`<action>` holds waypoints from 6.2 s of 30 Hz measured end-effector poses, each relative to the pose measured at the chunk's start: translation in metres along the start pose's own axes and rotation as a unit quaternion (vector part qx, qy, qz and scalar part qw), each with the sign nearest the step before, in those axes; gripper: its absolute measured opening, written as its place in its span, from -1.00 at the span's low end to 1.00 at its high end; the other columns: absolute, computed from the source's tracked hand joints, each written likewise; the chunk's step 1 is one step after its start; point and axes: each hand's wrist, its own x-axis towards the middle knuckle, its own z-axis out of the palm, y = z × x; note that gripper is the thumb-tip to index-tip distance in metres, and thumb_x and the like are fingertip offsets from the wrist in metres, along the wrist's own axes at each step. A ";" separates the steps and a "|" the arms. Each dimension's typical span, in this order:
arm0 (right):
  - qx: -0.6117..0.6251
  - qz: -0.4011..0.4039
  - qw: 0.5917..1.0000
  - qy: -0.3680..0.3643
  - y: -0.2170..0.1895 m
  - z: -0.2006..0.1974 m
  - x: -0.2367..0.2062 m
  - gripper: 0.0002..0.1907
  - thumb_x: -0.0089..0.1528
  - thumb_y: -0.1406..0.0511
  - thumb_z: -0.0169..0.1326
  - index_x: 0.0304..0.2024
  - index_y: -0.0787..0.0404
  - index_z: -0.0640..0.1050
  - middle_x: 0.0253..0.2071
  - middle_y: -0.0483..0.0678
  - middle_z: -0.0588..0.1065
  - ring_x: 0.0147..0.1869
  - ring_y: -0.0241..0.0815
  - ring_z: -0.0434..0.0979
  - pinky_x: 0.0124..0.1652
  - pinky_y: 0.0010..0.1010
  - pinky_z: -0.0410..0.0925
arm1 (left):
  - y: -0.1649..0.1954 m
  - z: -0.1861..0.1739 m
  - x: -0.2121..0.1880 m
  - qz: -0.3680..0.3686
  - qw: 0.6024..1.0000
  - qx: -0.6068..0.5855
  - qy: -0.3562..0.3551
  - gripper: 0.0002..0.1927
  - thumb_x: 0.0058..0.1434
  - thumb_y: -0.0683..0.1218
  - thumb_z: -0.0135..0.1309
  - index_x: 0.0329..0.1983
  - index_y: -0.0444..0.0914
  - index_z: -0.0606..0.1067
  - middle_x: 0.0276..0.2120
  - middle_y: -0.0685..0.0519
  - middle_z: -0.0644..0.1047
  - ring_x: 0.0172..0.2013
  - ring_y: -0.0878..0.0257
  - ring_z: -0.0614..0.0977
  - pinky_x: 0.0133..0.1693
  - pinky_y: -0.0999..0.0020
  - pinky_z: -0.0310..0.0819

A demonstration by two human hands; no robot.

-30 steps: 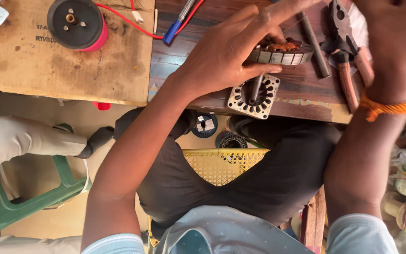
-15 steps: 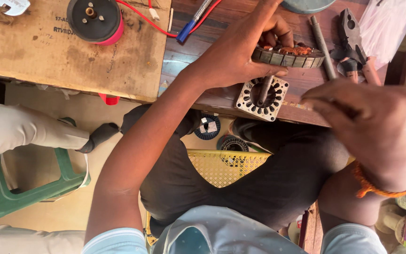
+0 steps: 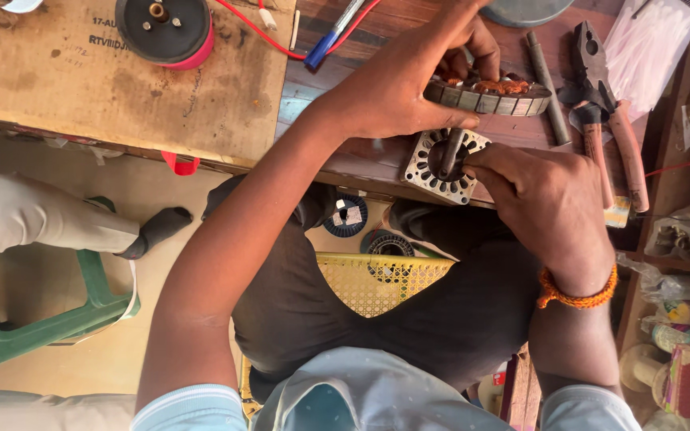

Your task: The person sits at a workbench assembling an electric motor rotor. They insert copper wire coil windings one at a time into the slots of a laminated rotor core, press them into place by hand, then set the assembled rotor with its shaft onto a perforated metal plate and mark it with a marker.

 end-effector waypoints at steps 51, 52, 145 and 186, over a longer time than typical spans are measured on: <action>0.155 0.081 0.982 0.074 0.031 -0.020 0.077 -0.97 0.36 0.50 0.25 -0.15 0.38 0.63 -0.55 -0.18 0.36 -0.49 -0.47 0.23 -0.47 -0.52 0.07 | 0.069 0.062 -0.023 -0.024 0.852 0.507 0.129 -0.85 0.31 -0.12 0.23 -0.13 -0.25 0.53 -0.15 0.08 0.52 -0.40 0.34 0.55 -0.35 0.37 0.37; 0.133 0.077 0.984 0.085 0.035 -0.018 0.076 -0.97 0.37 0.50 0.26 -0.15 0.38 0.64 -0.55 -0.16 0.35 -0.50 -0.44 0.20 -0.47 -0.49 0.04 | 0.070 0.062 -0.024 -0.018 0.844 0.523 0.121 -0.84 0.29 -0.14 0.22 -0.10 -0.23 0.53 -0.12 0.09 0.52 -0.40 0.34 0.53 -0.35 0.38 0.36; 0.200 0.109 0.964 0.136 0.039 -0.012 0.081 -0.96 0.33 0.49 0.27 -0.20 0.36 0.64 -0.55 -0.26 0.29 -0.49 -0.51 0.15 -0.45 -0.53 -0.01 | 0.059 0.060 -0.021 0.004 0.822 0.553 0.134 -0.84 0.27 -0.15 0.20 -0.11 -0.23 0.53 -0.11 0.09 0.45 -0.31 0.29 0.52 -0.28 0.36 0.39; 0.097 0.029 0.991 0.091 0.016 0.026 -0.021 -0.91 0.31 0.47 0.26 -0.12 0.29 0.66 -0.31 0.07 0.59 -0.30 -0.13 0.62 -0.25 -0.38 0.41 | 0.054 0.049 -0.015 0.084 0.856 0.505 0.070 -0.62 0.38 -0.09 0.21 0.20 -0.02 0.39 0.32 0.19 0.35 0.26 0.20 0.37 0.25 0.12 0.27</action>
